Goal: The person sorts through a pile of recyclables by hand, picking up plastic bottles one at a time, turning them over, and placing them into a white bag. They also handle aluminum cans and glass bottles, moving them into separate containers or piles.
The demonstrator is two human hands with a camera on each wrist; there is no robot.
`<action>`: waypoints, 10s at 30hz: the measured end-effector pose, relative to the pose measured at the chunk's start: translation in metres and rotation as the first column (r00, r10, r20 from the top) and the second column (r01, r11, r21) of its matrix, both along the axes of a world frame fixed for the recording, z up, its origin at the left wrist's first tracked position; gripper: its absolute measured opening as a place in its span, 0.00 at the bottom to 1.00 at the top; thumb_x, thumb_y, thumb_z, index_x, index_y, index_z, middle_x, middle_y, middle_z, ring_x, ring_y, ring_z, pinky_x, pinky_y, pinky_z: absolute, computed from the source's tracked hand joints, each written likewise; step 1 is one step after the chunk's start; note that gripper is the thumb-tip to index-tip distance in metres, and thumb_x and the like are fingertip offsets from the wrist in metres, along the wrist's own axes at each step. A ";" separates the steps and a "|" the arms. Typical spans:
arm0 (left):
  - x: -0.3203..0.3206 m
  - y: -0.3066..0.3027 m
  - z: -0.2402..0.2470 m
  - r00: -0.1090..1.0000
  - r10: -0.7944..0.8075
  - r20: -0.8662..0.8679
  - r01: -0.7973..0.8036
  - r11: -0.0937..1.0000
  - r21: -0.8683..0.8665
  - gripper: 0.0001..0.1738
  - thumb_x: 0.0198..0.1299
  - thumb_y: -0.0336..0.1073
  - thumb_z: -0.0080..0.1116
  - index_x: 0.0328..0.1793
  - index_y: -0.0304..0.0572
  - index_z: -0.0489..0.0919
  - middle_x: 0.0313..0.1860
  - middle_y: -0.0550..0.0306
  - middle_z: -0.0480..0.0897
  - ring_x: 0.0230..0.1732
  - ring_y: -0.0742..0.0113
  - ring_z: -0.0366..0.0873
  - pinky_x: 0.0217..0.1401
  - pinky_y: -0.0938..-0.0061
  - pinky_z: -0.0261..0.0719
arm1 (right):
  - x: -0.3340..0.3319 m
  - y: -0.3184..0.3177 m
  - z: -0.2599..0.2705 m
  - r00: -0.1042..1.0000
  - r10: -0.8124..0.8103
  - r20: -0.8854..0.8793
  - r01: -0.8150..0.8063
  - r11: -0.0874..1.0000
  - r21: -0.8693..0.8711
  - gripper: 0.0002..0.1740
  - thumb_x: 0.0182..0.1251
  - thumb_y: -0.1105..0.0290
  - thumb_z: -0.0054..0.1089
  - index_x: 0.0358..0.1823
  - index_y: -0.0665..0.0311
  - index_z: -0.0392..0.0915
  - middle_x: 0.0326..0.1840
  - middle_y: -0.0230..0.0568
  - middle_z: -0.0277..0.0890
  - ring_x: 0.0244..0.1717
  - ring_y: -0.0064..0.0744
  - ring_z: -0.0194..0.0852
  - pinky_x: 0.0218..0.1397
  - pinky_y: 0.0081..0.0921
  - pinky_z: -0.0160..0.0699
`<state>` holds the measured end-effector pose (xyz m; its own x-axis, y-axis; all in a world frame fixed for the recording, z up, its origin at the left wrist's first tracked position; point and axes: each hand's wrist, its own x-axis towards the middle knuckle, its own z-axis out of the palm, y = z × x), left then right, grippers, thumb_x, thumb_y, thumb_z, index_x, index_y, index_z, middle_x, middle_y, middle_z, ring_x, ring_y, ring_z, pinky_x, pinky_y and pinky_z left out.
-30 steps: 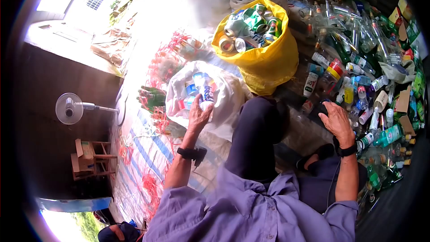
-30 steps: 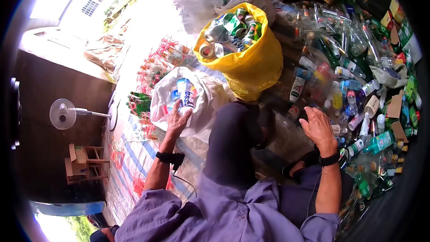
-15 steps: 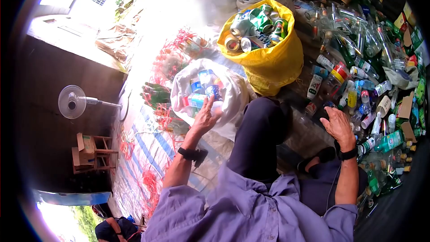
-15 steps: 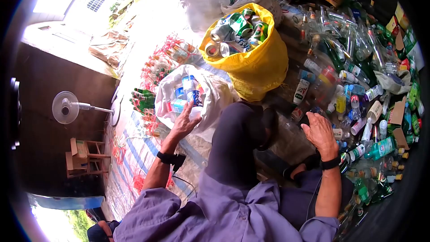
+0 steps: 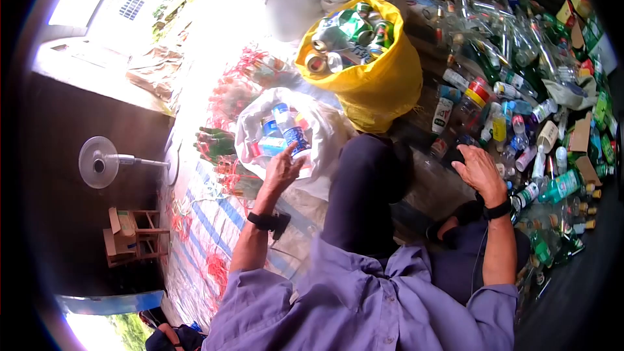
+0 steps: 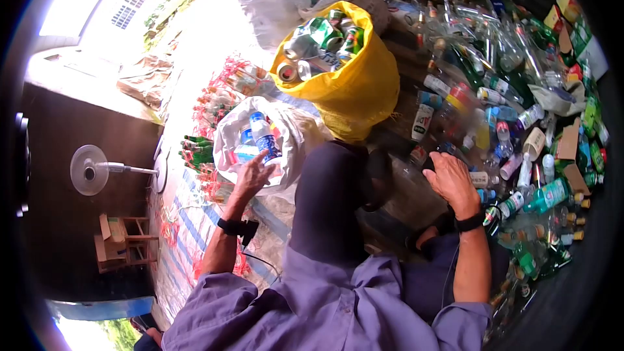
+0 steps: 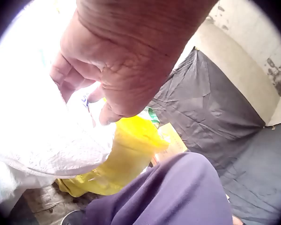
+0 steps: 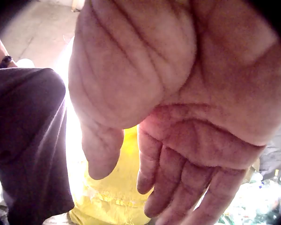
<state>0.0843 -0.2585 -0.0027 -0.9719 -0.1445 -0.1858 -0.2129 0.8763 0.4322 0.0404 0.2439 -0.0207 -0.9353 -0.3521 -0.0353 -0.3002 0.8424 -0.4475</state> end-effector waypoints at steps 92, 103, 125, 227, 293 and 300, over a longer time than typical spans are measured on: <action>-0.069 0.129 0.124 0.709 -0.164 -0.686 0.439 0.864 0.247 0.14 0.56 0.21 0.65 0.49 0.34 0.81 0.45 0.45 0.80 0.40 0.48 0.84 0.40 0.63 0.82 | -0.008 -0.035 -0.013 0.894 -0.393 -0.213 0.270 0.854 -0.445 0.30 0.60 0.74 0.68 0.65 0.65 0.72 0.57 0.47 0.78 0.59 0.45 0.76 0.59 0.37 0.77; -0.052 -0.082 0.010 0.846 0.108 -0.522 -0.245 0.949 -0.200 0.15 0.57 0.32 0.65 0.50 0.36 0.81 0.46 0.42 0.81 0.47 0.43 0.81 0.53 0.58 0.78 | 0.002 -0.013 -0.072 0.926 -0.368 0.085 0.362 0.798 -0.482 0.18 0.66 0.74 0.63 0.57 0.71 0.77 0.48 0.46 0.81 0.44 0.33 0.83 0.45 0.27 0.82; -0.056 -0.114 -0.031 0.897 0.161 -0.412 -0.253 0.951 -0.178 0.21 0.55 0.34 0.69 0.55 0.36 0.80 0.53 0.41 0.81 0.52 0.43 0.81 0.55 0.59 0.79 | 0.004 -0.016 -0.057 0.920 -0.339 0.195 0.391 0.810 -0.438 0.16 0.66 0.70 0.64 0.51 0.72 0.80 0.39 0.42 0.84 0.38 0.26 0.81 0.45 0.26 0.80; -0.095 0.351 0.058 0.669 -0.731 0.138 0.533 0.600 0.596 0.17 0.69 0.38 0.57 0.51 0.29 0.82 0.39 0.52 0.87 0.31 0.73 0.80 0.36 0.79 0.76 | 0.212 0.187 -0.121 0.248 -0.908 0.337 0.841 0.029 -0.540 0.19 0.62 0.61 0.69 0.45 0.69 0.78 0.39 0.47 0.79 0.38 0.43 0.80 0.44 0.36 0.78; -0.087 -0.176 -0.083 0.987 0.088 -0.136 -0.060 0.978 0.199 0.33 0.72 0.43 0.52 0.78 0.36 0.62 0.70 0.41 0.70 0.65 0.55 0.70 0.66 0.70 0.69 | 0.340 0.186 -0.327 0.793 -0.520 -0.319 0.608 0.717 0.342 0.10 0.70 0.64 0.53 0.45 0.58 0.79 0.50 0.47 0.77 0.51 0.45 0.77 0.53 0.45 0.76; -0.117 -0.160 -0.082 0.967 0.116 -0.228 -0.146 0.983 -0.116 0.39 0.71 0.52 0.55 0.77 0.31 0.63 0.78 0.35 0.62 0.78 0.43 0.59 0.78 0.59 0.57 | 0.292 0.147 -0.254 -0.133 -0.965 0.227 0.984 -0.100 0.151 0.18 0.57 0.51 0.66 0.32 0.61 0.84 0.33 0.51 0.83 0.38 0.57 0.84 0.43 0.49 0.82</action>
